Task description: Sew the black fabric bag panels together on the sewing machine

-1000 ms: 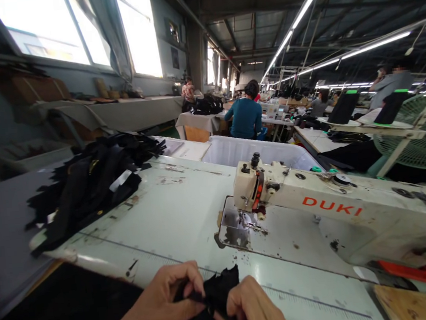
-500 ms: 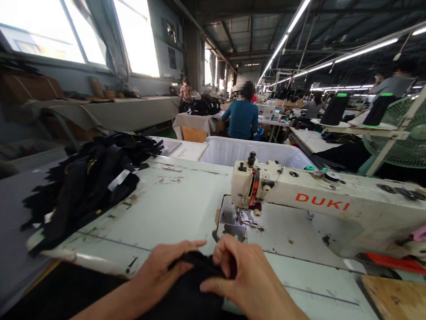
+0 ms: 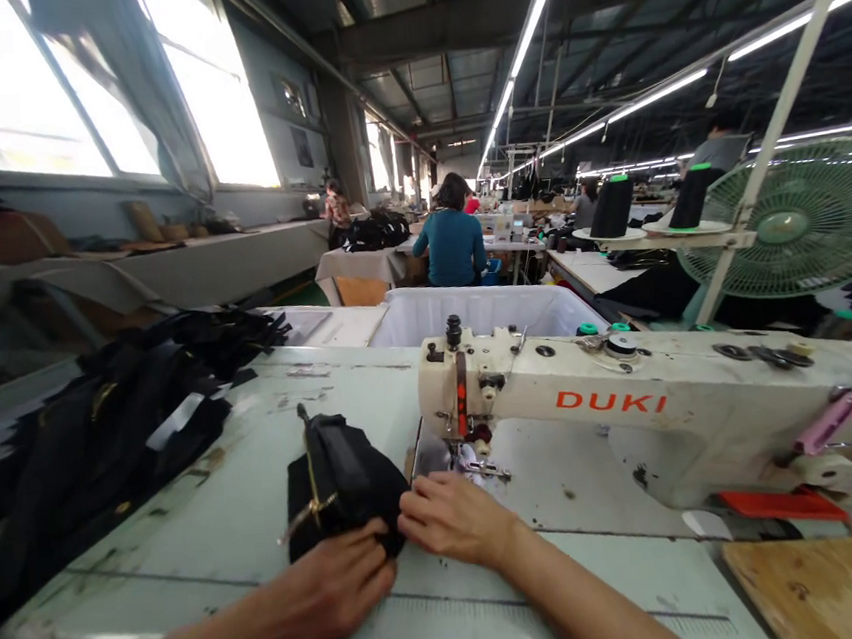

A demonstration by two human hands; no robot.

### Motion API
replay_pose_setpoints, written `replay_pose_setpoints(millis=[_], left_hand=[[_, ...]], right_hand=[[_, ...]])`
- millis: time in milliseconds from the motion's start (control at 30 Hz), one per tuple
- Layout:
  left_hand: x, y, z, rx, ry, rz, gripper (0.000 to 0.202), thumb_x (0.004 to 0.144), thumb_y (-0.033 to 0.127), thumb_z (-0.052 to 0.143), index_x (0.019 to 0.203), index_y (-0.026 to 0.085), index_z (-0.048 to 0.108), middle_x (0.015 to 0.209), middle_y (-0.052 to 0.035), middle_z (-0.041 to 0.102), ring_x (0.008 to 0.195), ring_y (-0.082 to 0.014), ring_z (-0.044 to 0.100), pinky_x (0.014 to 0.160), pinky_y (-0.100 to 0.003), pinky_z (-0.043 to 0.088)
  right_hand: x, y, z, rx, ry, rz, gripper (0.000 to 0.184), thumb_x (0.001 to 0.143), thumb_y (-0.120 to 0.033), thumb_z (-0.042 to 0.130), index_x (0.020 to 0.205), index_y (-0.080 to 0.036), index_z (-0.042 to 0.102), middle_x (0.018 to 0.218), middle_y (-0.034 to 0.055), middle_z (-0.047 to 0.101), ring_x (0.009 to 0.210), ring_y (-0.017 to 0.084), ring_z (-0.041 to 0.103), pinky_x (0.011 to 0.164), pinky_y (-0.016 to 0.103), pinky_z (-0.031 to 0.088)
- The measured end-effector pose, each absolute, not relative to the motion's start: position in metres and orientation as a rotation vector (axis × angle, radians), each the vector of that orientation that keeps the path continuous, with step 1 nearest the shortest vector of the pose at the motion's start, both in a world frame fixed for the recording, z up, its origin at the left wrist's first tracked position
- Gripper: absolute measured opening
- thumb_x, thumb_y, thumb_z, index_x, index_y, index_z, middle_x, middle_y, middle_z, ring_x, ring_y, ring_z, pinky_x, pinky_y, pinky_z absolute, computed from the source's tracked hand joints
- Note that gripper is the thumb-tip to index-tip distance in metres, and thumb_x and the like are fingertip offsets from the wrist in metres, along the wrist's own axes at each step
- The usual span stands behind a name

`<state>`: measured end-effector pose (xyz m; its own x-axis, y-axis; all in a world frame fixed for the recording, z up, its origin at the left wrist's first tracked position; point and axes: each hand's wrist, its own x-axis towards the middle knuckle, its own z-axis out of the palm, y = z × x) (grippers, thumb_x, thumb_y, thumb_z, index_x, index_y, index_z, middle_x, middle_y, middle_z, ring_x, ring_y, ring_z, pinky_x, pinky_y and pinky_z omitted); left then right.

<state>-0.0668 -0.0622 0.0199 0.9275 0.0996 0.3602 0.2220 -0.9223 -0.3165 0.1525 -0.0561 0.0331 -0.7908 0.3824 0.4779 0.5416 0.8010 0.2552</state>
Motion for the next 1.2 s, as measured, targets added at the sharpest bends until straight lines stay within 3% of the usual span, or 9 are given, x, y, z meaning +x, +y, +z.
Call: replay_pose_setpoints(millis=[133, 233, 333, 400, 500, 633, 767, 967, 1200], left_hand=[[-0.052, -0.067, 0.046, -3.034, -0.071, -0.395, 0.018, 0.095, 0.009, 0.045, 0.098, 0.016, 0.062, 0.084, -0.0035, 0.066, 0.077, -0.0160, 0.060, 0.109, -0.039, 0.034], [-0.048, -0.041, 0.077, -2.983, -0.383, -0.542, 0.019, 0.092, 0.027, 0.060, 0.109, 0.019, 0.060, 0.116, -0.0089, 0.064, 0.117, -0.0278, 0.052, 0.114, -0.057, 0.013], [-0.040, -0.010, 0.072, -3.168, -0.705, -0.380, 0.054, 0.075, 0.051, 0.074, 0.116, 0.021, 0.058, 0.120, -0.0087, 0.061, 0.113, -0.0304, 0.054, 0.108, -0.055, 0.028], [-0.037, 0.002, 0.054, -3.220, -0.933, -0.287, 0.042, 0.081, 0.049, 0.068, 0.111, 0.020, 0.060, 0.108, -0.0063, 0.064, 0.101, -0.0267, 0.058, 0.095, -0.044, 0.042], [-0.037, 0.002, 0.031, -3.203, -1.252, -0.314, 0.032, 0.093, 0.046, 0.052, 0.109, 0.020, 0.060, 0.102, -0.0065, 0.062, 0.096, -0.0242, 0.058, 0.087, -0.038, 0.046], [-0.039, -0.012, 0.022, -3.271, -1.522, -0.494, 0.031, 0.096, 0.049, 0.046, 0.110, 0.023, 0.058, 0.108, -0.0059, 0.058, 0.102, -0.0232, 0.055, 0.093, -0.037, 0.046], [-0.036, -0.018, 0.028, -3.302, -1.545, -0.622, 0.027, 0.098, 0.041, 0.044, 0.115, 0.024, 0.056, 0.113, -0.0059, 0.057, 0.106, -0.0227, 0.056, 0.095, -0.036, 0.046], [-0.029, -0.007, 0.057, -3.441, -1.001, -0.312, 0.047, 0.087, 0.014, 0.054, 0.131, 0.031, 0.053, 0.145, -0.0015, 0.043, 0.131, -0.0242, 0.044, 0.114, -0.038, 0.030], [-0.018, 0.017, 0.073, -3.525, -0.751, -0.190, 0.019, 0.096, 0.027, 0.049, 0.099, 0.025, 0.067, 0.096, -0.0010, 0.070, 0.094, -0.0203, 0.065, 0.086, -0.026, 0.045]], right_hand=[[0.181, -0.054, 0.007, -0.786, -2.638, -0.467, 0.031, 0.100, -0.015, 0.042, 0.075, -0.018, 0.059, 0.072, 0.0014, 0.057, 0.069, 0.017, 0.048, 0.056, 0.030, 0.032], [0.193, -0.051, 0.003, -0.822, -2.647, -0.367, 0.022, 0.097, -0.016, 0.048, 0.080, -0.020, 0.061, 0.076, 0.0009, 0.060, 0.073, 0.017, 0.051, 0.059, 0.029, 0.035], [0.198, -0.049, -0.005, -0.950, -2.565, -0.214, 0.015, 0.094, -0.017, 0.055, 0.084, -0.023, 0.064, 0.078, -0.0005, 0.063, 0.075, 0.017, 0.056, 0.062, 0.027, 0.038], [0.200, -0.051, -0.010, -1.149, -2.406, -0.096, 0.014, 0.094, -0.016, 0.054, 0.094, -0.023, 0.065, 0.083, 0.0015, 0.066, 0.075, 0.017, 0.060, 0.063, 0.027, 0.039], [0.198, -0.059, -0.011, -1.474, -2.066, 0.107, 0.022, 0.099, -0.019, 0.042, 0.102, -0.019, 0.065, 0.087, 0.0054, 0.069, 0.071, 0.017, 0.064, 0.061, 0.025, 0.041], [0.180, -0.075, -0.010, -1.643, -1.819, 0.404, 0.040, 0.102, -0.032, 0.036, 0.074, -0.020, 0.062, 0.056, -0.0029, 0.062, 0.051, 0.013, 0.060, 0.050, 0.021, 0.038], [0.153, -0.082, -0.019, -1.685, -1.670, 0.554, 0.019, 0.087, -0.036, 0.063, 0.076, -0.020, 0.062, 0.067, 0.0007, 0.065, 0.060, 0.019, 0.061, 0.053, 0.025, 0.037], [0.143, -0.078, -0.019, -1.480, -1.628, 0.695, 0.017, 0.093, -0.026, 0.046, 0.082, -0.020, 0.058, 0.079, 0.0016, 0.065, 0.073, 0.018, 0.061, 0.065, 0.024, 0.040], [0.141, -0.081, -0.009, -1.311, -1.510, 0.764, 0.026, 0.097, -0.036, 0.041, 0.093, -0.022, 0.063, 0.084, 0.0016, 0.065, 0.079, 0.017, 0.061, 0.071, 0.023, 0.044]])
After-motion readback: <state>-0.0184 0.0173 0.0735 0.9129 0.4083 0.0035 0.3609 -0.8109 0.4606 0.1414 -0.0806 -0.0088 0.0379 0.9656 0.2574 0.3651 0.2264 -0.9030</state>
